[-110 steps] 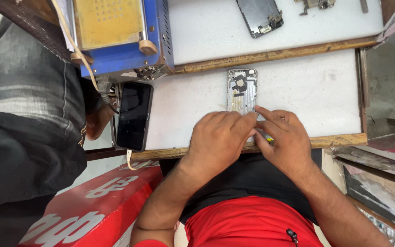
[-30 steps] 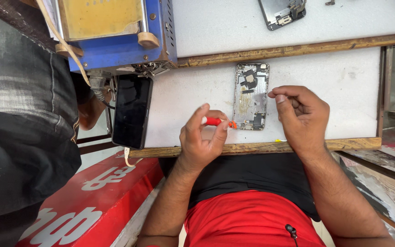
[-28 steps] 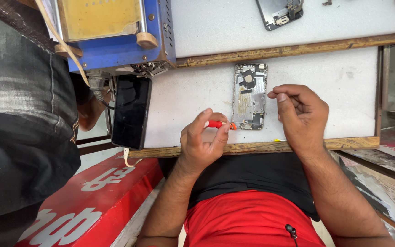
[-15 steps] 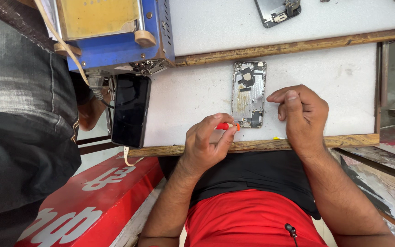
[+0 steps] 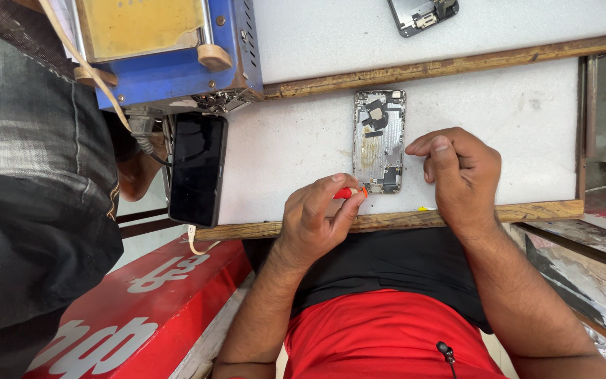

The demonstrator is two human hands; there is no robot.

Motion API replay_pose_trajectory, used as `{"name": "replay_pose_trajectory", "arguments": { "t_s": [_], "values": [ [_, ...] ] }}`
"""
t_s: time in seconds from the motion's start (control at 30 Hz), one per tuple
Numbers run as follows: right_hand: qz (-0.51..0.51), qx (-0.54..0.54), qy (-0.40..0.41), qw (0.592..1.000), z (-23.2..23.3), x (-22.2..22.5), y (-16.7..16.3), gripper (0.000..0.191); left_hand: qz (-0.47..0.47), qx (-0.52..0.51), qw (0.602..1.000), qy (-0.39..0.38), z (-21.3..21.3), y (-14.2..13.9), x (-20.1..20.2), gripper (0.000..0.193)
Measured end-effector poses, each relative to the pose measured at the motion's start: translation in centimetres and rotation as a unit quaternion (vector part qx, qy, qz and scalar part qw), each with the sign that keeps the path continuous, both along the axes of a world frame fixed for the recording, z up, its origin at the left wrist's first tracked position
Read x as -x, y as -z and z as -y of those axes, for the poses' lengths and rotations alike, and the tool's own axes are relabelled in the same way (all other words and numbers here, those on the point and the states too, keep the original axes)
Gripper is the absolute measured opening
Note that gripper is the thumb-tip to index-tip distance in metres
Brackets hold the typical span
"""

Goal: The person applies adhesive to a smartphone back cover, aligns it with the phone chassis, and secures it using rubber bands. They then use a screwdriver to remove screws from the phone's internal frame and clean the area with a cotton swab.

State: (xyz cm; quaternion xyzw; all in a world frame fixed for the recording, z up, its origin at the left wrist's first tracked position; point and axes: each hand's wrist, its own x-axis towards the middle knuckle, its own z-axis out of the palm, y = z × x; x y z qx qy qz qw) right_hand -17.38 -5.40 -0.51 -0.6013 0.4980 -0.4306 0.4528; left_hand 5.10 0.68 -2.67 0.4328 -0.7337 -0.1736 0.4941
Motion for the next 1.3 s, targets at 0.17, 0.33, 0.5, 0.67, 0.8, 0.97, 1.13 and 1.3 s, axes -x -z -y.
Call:
{"name": "replay_pose_trajectory", "arguments": {
  "t_s": [0.17,0.33,0.5,0.67,0.8,0.97,1.13,1.3],
  "values": [
    [-0.022,-0.002,0.005,1.000,0.2,-0.6,-0.6,0.030,0.029,0.024,0.999,-0.012,-0.2,0.3,0.1,0.069],
    [-0.119,-0.031,0.030,0.992,0.5,-1.6,-1.4,0.018,0.040,0.039,0.998,-0.020,0.3,-1.0,0.4,0.064],
    [-0.164,0.026,0.035,0.985,0.8,-2.1,-2.0,0.013,0.055,0.026,0.997,0.055,0.3,-4.2,0.5,0.053],
    [-0.180,0.016,0.034,0.983,0.8,-2.1,-2.1,0.014,0.091,-0.004,0.995,0.043,0.3,-5.1,0.6,0.052],
    [-0.128,0.049,0.019,0.990,0.5,-1.6,-2.1,0.014,0.061,0.011,0.998,0.004,0.5,-3.9,0.4,0.050],
    [-0.133,0.169,0.015,0.977,-0.4,-1.0,-2.1,0.015,0.061,0.010,0.998,-0.014,0.1,-3.0,0.4,0.051],
    [-0.188,0.222,-0.032,0.956,-1.2,-0.2,-2.7,0.011,0.072,0.034,0.997,-0.016,-0.1,-2.3,0.4,0.049],
    [-0.234,0.168,-0.107,0.952,-1.5,0.2,-2.9,0.013,0.023,0.029,0.999,-0.007,0.0,-1.6,0.3,0.053]
  ]
}}
